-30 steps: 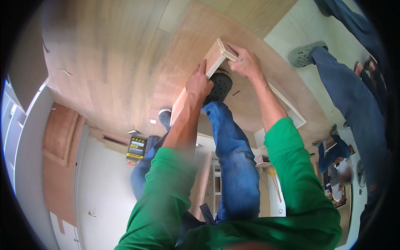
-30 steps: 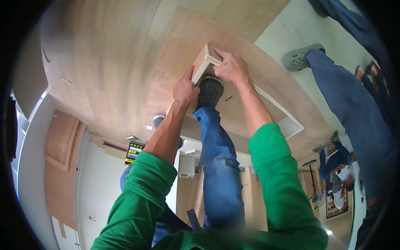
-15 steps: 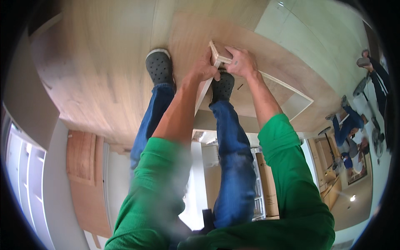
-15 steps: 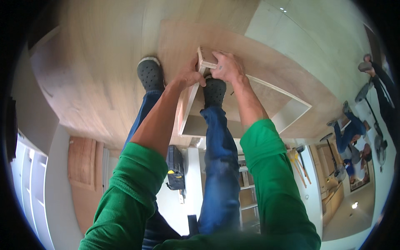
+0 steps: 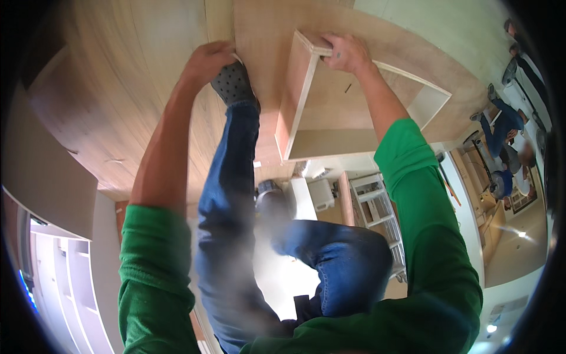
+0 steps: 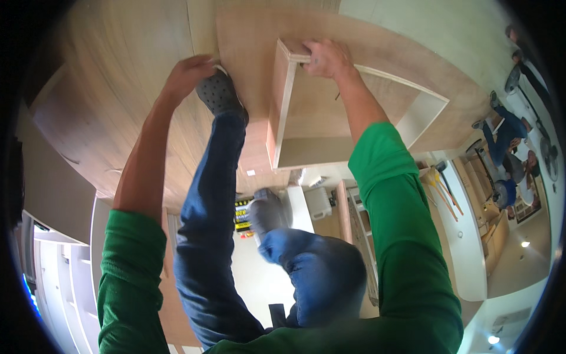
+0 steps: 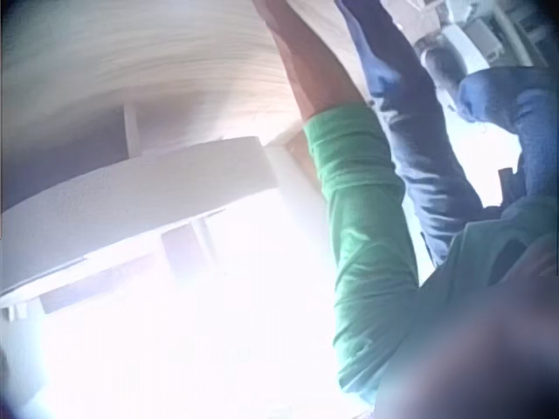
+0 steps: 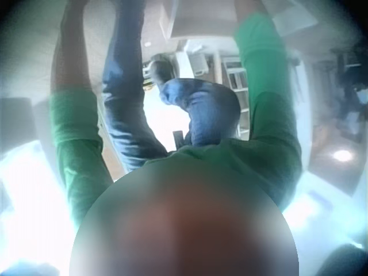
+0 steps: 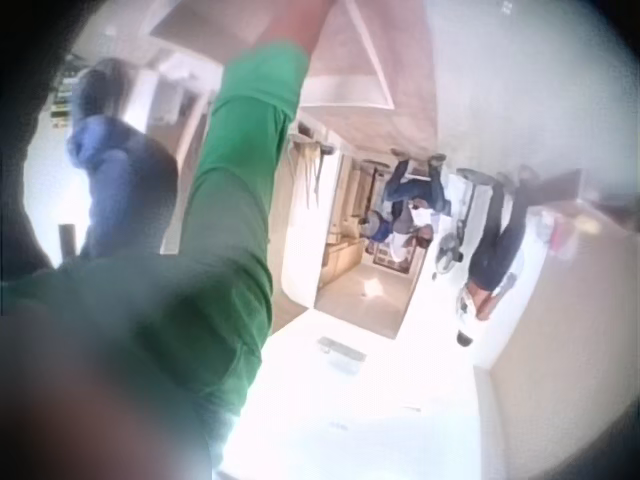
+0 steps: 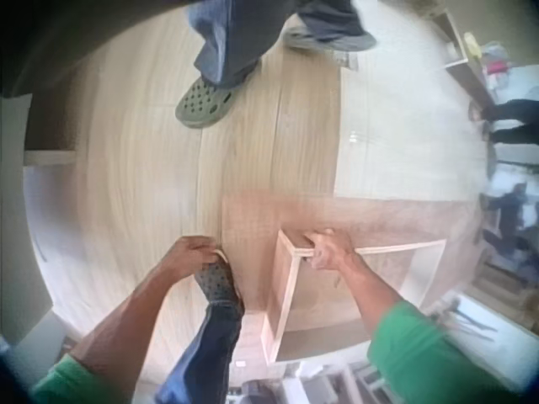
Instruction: The person assembles a wooden frame on the floor by aligning pieces and securing them with screws. A coworker uses a power drill to fasten the joints while the person holds the frame steady.
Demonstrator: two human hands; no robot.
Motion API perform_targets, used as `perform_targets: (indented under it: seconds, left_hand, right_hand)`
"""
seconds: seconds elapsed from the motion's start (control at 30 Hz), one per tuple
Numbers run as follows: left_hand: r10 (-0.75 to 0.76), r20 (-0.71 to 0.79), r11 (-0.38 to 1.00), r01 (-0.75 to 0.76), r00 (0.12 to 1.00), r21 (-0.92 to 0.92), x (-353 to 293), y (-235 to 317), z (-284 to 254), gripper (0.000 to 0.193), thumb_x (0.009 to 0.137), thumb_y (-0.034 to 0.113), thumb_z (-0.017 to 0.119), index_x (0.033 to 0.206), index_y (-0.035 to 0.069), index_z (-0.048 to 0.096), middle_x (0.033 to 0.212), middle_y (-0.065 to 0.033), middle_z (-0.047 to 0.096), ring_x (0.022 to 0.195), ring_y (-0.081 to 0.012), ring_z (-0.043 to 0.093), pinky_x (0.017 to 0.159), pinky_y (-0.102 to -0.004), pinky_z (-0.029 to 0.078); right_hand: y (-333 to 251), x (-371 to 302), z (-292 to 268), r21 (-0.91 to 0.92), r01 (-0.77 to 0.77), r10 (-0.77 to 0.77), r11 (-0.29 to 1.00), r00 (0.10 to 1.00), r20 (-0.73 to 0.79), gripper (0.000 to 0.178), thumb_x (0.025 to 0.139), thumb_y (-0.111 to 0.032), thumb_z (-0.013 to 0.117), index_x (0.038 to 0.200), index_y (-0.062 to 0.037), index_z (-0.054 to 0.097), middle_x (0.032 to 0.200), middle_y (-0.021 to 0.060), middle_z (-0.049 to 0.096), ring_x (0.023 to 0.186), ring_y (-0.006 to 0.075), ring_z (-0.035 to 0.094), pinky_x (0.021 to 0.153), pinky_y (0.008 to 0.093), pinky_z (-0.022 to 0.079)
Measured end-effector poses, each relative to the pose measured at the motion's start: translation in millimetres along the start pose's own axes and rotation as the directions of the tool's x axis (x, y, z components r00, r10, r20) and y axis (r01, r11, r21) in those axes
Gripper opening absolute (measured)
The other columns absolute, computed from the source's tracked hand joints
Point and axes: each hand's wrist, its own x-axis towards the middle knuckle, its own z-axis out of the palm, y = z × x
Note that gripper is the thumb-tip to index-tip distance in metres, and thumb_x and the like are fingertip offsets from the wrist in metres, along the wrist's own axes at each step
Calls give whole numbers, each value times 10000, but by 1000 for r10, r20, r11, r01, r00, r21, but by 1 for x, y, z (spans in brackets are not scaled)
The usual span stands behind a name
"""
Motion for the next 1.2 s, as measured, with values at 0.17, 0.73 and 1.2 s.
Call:
perform_targets:
  seconds: [0.17,0.73,1.2]
  left_hand:
    - [-4,-57,819,36,998,572,-83,-98,-94,481,964,291,683,1335,-8,743,1379,-222,736,1307,-370,688,1147,-419,503]
    - [-101,70,965,81,992,250,-405,-86,-66,422,1008,227,656,1347,-6,749,1181,-161,808,1024,-218,775,821,-392,593]
    - [-214,-77,976,209,974,-61,-661,-30,-208,515,998,257,669,1434,-16,643,1200,-171,807,992,-261,808,730,-368,561]
  right_hand:
    - [-27,-36,15,-15,-66,55,998,920,-387,615,806,-189,806,1395,-84,662,1298,157,753,1181,406,708,1110,589,519]
    - [-147,-243,205,851,-441,704,286,699,125,408,876,-219,840,1228,-24,777,1184,220,801,1132,383,769,978,455,601]
    - [-28,-819,-97,965,4,897,263,368,-246,652,1002,-495,659,1332,65,715,1252,230,765,1171,310,725,1022,419,545]
